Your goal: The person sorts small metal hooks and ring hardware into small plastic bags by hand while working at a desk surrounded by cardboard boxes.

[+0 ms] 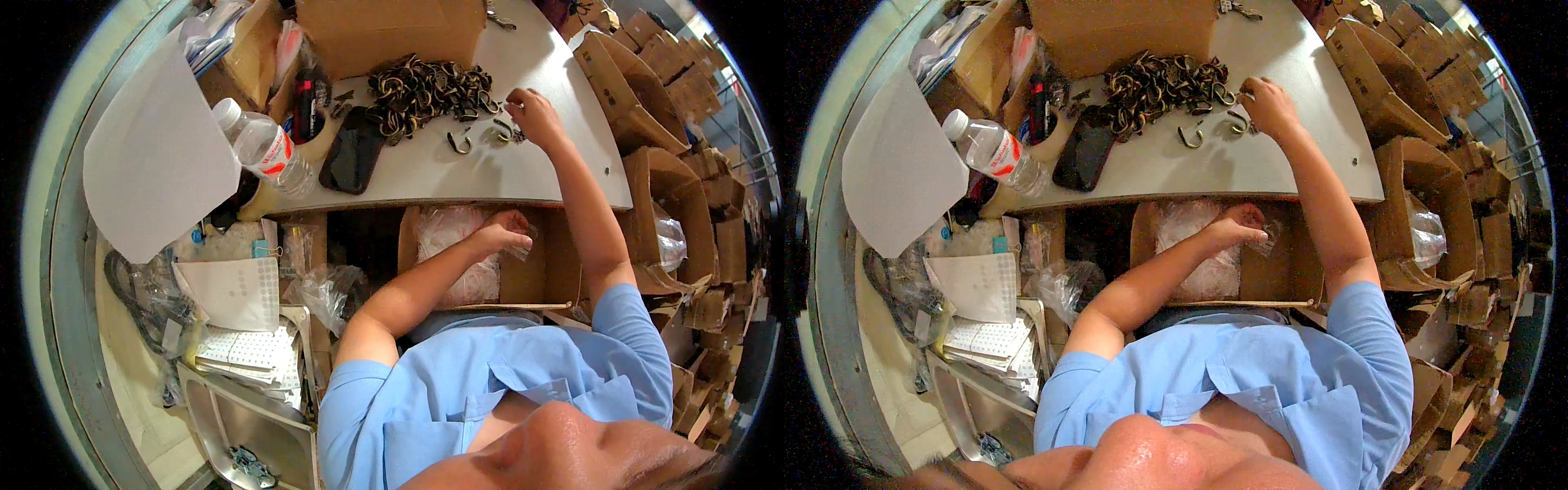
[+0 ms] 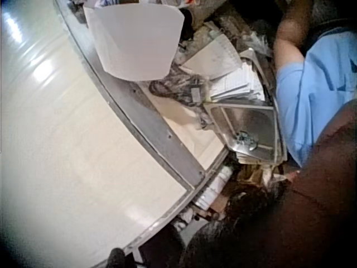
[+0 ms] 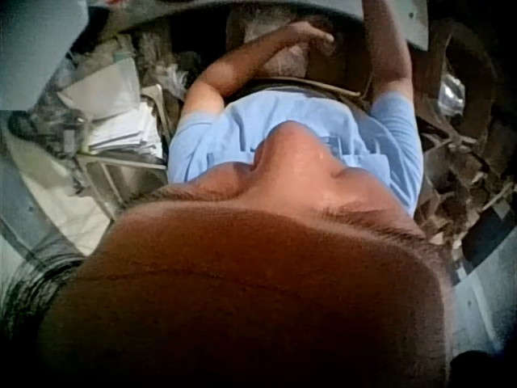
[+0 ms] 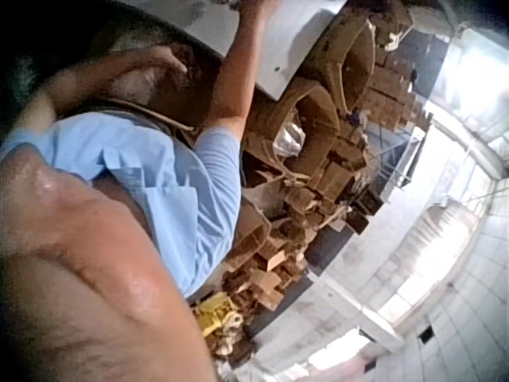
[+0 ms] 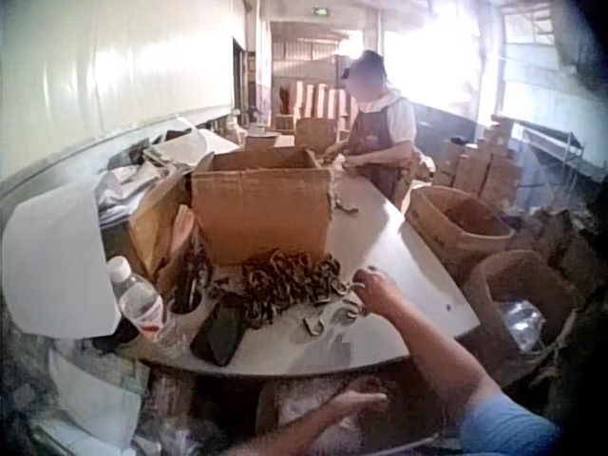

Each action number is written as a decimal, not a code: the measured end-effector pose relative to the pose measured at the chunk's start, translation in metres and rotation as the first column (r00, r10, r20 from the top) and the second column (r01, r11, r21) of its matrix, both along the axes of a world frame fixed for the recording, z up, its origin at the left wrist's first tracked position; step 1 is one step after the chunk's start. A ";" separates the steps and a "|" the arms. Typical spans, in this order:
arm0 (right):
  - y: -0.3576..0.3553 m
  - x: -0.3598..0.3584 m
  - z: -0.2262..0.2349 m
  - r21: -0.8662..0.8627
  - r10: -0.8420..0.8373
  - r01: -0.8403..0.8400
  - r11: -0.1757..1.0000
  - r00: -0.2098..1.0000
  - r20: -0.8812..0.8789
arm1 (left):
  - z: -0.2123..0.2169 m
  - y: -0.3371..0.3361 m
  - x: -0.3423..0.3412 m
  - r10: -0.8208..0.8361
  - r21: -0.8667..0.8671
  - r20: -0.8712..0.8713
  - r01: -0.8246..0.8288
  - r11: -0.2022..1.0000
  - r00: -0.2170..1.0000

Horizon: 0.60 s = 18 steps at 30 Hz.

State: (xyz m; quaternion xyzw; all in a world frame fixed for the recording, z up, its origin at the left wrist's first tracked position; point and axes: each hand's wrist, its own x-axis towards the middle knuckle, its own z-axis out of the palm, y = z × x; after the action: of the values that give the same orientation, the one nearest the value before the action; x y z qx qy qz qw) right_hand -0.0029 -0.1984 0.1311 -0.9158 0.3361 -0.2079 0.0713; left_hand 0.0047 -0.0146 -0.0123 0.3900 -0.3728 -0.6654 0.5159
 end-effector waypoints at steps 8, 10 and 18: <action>0.029 -0.017 -0.015 0.182 0.067 -0.059 0.982 0.997 -0.038 | 0.011 0.001 0.004 0.026 0.009 0.068 -0.027 1.000 0.997; 0.023 -0.016 -0.025 0.152 0.069 -0.059 0.987 0.996 -0.064 | 0.011 0.001 0.001 0.009 0.000 0.071 -0.009 1.000 0.997; 0.030 -0.009 0.003 0.238 -0.040 0.029 0.971 0.998 0.042 | -0.003 0.000 0.002 0.004 0.015 -0.054 -0.003 1.000 0.999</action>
State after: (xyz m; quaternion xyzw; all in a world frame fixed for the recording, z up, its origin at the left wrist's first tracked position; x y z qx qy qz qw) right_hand -0.0116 -0.1682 0.1345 -0.8897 0.3727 -0.1885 0.1844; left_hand 0.0069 -0.0149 -0.0158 0.3761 -0.3531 -0.6777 0.5241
